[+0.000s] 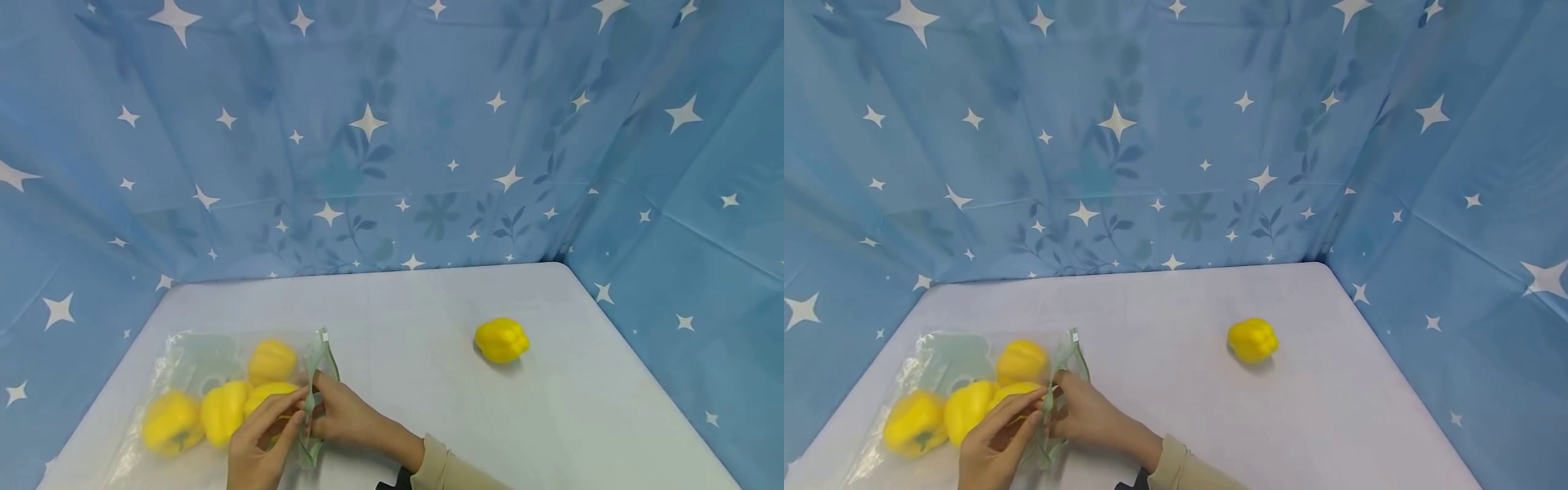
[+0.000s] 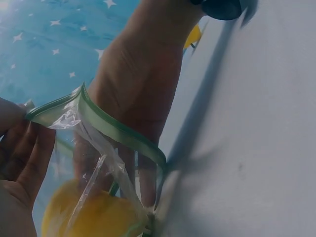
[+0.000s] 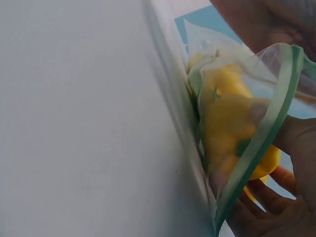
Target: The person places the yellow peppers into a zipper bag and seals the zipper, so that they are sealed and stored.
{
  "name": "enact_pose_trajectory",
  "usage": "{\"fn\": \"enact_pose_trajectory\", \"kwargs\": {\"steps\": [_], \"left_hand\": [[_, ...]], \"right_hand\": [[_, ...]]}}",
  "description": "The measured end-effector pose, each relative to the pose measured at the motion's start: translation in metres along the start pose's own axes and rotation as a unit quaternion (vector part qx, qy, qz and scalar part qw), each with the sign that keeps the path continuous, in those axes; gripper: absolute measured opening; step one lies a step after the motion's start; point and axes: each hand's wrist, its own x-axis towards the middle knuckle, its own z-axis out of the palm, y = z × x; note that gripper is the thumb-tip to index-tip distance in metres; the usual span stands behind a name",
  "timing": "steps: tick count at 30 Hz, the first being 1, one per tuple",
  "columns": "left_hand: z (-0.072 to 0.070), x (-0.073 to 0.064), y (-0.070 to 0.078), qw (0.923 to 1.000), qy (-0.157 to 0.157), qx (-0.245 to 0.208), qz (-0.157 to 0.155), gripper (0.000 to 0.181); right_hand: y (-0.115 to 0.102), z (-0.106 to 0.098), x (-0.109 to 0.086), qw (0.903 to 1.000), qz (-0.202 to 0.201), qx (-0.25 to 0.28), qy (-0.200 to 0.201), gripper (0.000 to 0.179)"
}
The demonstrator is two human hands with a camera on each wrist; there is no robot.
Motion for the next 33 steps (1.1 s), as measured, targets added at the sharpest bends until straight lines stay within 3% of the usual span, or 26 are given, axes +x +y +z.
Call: {"fn": "enact_pose_trajectory", "kwargs": {"steps": [5,8,12,17,19,24,29,31,33], "left_hand": [[-0.004,-0.002,0.003,0.9999,0.008,-0.001,-0.007,0.043],[-0.006,-0.002,0.004,1.0000,0.006,-0.007,-0.002,0.043],[-0.007,-0.004,0.004,0.9996,0.010,-0.020,0.014,0.043],[-0.007,-0.007,0.003,0.9984,0.027,-0.039,0.031,0.043],[-0.006,-0.007,0.003,0.9987,0.033,-0.037,0.014,0.042],[-0.005,-0.006,0.005,0.9968,0.031,-0.005,-0.073,0.037],[-0.005,0.000,0.001,0.9922,0.013,-0.004,-0.124,0.034],[-0.006,0.002,0.000,0.9907,0.009,-0.010,-0.135,0.033],[-0.006,0.001,-0.001,0.9886,0.007,-0.018,-0.150,0.032]], "right_hand": [[-0.001,-0.002,0.000,0.9984,-0.011,-0.042,-0.037,0.051],[-0.005,-0.009,-0.001,0.9934,-0.005,-0.096,-0.063,0.049],[-0.007,-0.018,-0.005,0.9806,0.010,-0.179,-0.079,0.068],[-0.003,-0.022,-0.009,0.9542,-0.014,-0.284,-0.094,0.087],[-0.001,-0.021,-0.011,0.9421,-0.020,-0.323,-0.089,0.088],[-0.001,-0.021,-0.014,0.9179,-0.015,-0.391,-0.064,0.082],[-0.004,-0.025,-0.016,0.8768,-0.027,-0.478,-0.047,0.068],[-0.005,-0.027,-0.017,0.8686,-0.029,-0.493,-0.045,0.066],[-0.006,-0.029,-0.019,0.8727,-0.022,-0.486,-0.044,0.065]]}}
